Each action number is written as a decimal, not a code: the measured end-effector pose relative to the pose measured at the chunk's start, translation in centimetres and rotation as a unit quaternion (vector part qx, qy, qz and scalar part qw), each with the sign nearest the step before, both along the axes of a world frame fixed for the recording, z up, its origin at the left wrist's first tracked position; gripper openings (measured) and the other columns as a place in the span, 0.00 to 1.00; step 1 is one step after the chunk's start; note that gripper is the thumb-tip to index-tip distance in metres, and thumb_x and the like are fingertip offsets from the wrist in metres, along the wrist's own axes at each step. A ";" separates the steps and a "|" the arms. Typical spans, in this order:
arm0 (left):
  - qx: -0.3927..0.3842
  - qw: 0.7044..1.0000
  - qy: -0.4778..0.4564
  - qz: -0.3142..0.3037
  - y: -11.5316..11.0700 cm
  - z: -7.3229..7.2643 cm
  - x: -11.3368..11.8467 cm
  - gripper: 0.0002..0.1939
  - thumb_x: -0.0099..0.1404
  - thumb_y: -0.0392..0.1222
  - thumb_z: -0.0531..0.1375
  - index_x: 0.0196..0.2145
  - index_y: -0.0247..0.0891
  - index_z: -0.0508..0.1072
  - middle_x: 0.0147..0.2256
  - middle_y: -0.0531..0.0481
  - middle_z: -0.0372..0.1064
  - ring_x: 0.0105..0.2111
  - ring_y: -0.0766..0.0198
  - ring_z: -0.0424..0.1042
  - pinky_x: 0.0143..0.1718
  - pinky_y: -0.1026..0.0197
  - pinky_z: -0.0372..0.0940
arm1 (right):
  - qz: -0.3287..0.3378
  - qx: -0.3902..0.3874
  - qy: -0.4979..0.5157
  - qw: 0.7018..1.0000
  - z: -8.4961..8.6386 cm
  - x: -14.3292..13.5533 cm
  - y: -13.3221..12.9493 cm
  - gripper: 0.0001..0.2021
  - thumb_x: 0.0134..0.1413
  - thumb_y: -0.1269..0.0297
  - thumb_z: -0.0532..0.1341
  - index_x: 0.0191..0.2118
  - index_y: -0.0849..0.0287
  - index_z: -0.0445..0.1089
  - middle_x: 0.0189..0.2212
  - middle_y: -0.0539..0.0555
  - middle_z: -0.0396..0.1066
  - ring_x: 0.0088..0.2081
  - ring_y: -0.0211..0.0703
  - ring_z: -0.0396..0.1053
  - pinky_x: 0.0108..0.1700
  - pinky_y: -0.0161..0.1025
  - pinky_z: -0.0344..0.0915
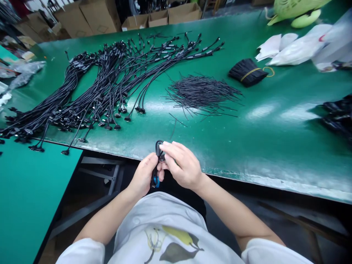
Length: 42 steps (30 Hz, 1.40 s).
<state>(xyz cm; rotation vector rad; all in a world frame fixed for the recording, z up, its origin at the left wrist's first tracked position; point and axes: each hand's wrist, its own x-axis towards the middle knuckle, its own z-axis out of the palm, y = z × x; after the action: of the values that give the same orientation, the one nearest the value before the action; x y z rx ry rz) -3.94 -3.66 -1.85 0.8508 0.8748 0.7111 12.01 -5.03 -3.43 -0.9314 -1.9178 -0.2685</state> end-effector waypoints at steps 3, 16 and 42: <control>0.014 0.999 0.040 0.013 0.6 0.0 0.3 0.18 0.63 0.52 0.61 0.26 0.37 0.61 0.18 0.61 0.55 0.14 0.76 0.53 0.17 0.70 0.49 | 0.002 -0.012 -0.003 1.000 -0.1 0.2 0.4 0.07 0.59 0.75 0.57 0.42 0.59 0.64 0.52 0.62 0.69 0.58 0.47 0.64 0.57 0.50 0.66; 0.026 0.998 -0.017 -0.050 0.3 0.4 0.8 0.18 0.66 0.53 0.57 0.45 0.34 0.68 0.29 0.53 0.66 0.22 0.72 0.66 0.23 0.68 0.60 | -0.004 -0.179 0.208 0.962 -0.5 0.3 1.8 0.11 0.66 0.71 0.47 0.48 0.57 0.62 0.48 0.60 0.69 0.51 0.44 0.67 0.51 0.48 0.68; -0.203 0.972 -0.102 -0.061 -0.9 -1.0 0.7 0.18 0.59 0.53 0.65 0.33 0.37 0.64 0.21 0.60 0.48 0.17 0.77 0.45 0.15 0.75 0.45 | 0.082 -0.318 0.446 0.833 -0.6 0.0 1.1 0.17 0.66 0.52 0.51 0.54 0.55 0.58 0.53 0.60 0.65 0.51 0.42 0.69 0.50 0.42 0.69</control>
<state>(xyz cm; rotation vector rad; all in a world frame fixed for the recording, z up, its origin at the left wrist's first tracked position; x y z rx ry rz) -3.27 -4.57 -2.87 0.4516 0.7415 0.4780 11.99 -3.97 -3.99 -1.0374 -1.1604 0.8386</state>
